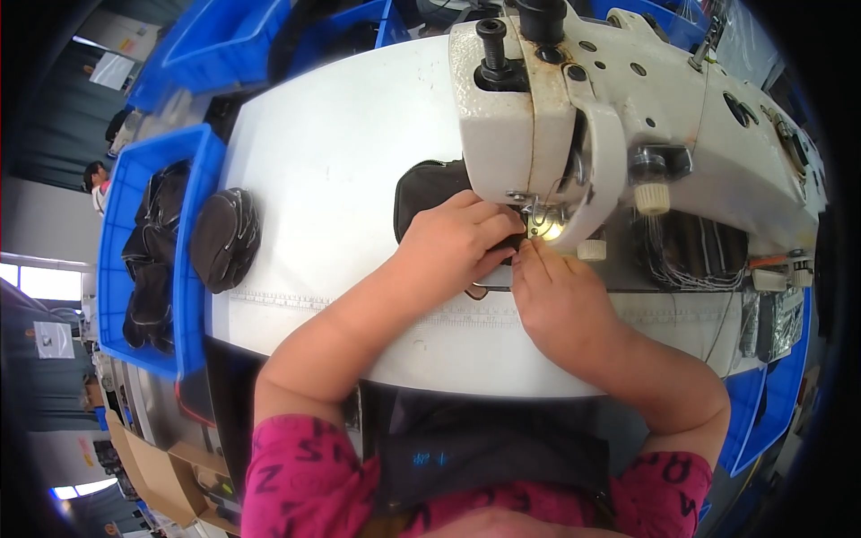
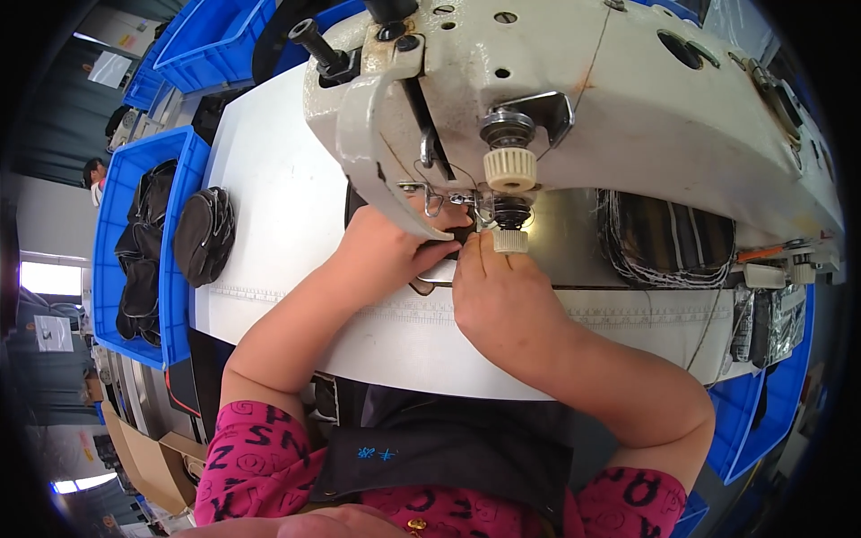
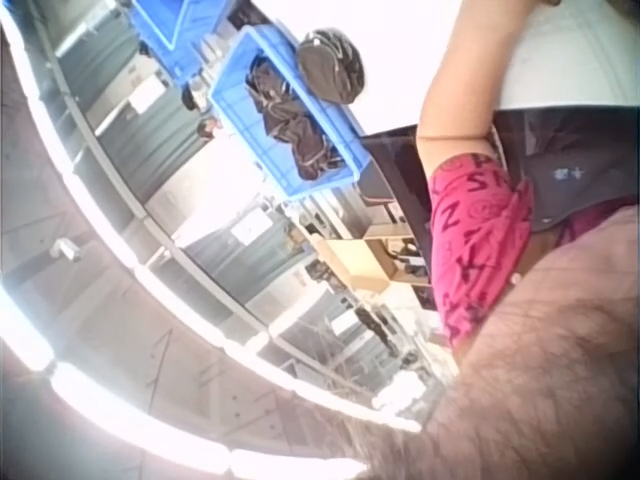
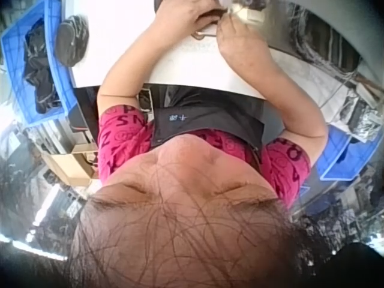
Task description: Sewing and assembling small leather pouches using an industrial sewing machine.
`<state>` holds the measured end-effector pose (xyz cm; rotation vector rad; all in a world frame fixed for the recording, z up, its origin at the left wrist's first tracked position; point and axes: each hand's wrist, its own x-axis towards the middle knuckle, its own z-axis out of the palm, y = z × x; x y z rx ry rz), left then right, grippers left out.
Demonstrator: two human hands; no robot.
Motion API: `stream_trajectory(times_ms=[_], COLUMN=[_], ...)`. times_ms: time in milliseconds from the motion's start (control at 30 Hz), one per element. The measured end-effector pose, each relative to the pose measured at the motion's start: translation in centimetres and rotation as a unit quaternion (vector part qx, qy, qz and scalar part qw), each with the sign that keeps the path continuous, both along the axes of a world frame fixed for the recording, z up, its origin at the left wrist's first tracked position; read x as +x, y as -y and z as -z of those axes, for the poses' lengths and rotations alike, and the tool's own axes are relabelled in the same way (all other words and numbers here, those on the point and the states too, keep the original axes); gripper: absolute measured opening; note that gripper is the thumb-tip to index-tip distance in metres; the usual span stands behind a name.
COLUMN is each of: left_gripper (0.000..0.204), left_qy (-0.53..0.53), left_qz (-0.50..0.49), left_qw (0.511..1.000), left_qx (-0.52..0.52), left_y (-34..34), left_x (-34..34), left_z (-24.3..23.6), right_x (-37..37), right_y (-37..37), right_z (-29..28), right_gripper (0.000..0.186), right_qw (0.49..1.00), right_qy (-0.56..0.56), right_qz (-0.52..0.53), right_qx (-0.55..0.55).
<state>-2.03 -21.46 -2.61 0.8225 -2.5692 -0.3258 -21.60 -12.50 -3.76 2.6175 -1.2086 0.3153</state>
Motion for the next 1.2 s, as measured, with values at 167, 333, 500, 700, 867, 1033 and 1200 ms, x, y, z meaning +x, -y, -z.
stream_trajectory(times_ms=[167,333,500,700,867,1033,1200], left_gripper=[0.016,0.024,0.026,0.027,0.034,0.033,0.026], left_qy=[-0.069,-0.101,-0.127,-0.098,-0.083,-0.11,-0.141], left_qz=[-0.021,-0.067,-0.081,-0.085,-0.029,-0.011,-0.004], left_qw=[0.981,0.945,0.933,0.923,0.995,0.993,0.99], left_qx=[0.18,0.303,0.327,0.361,0.04,-0.038,0.018], left_y=[1.2,2.0,2.1,1.5,0.5,0.8,0.9], left_x=[1.3,0.7,0.7,1.2,1.6,1.1,0.2], left_z=[0.0,-0.4,0.1,-0.2,-0.4,0.9,2.0], right_x=[-0.7,-1.4,-0.5,-0.7,-0.8,-0.7,-1.0], right_y=[1.2,3.3,4.4,4.3,4.4,3.5,4.3], right_z=[-1.0,-0.1,-0.1,0.8,0.7,0.2,-0.2], right_gripper=[0.027,0.023,0.029,0.026,0.017,0.016,0.018], right_qw=[0.997,0.993,0.987,0.988,0.986,0.992,0.983], right_qy=[0.042,0.046,0.09,0.058,0.067,0.053,0.124], right_qz=[0.016,0.11,0.065,0.078,0.067,0.085,0.051], right_qx=[0.065,0.005,-0.113,-0.121,-0.14,-0.081,-0.127])
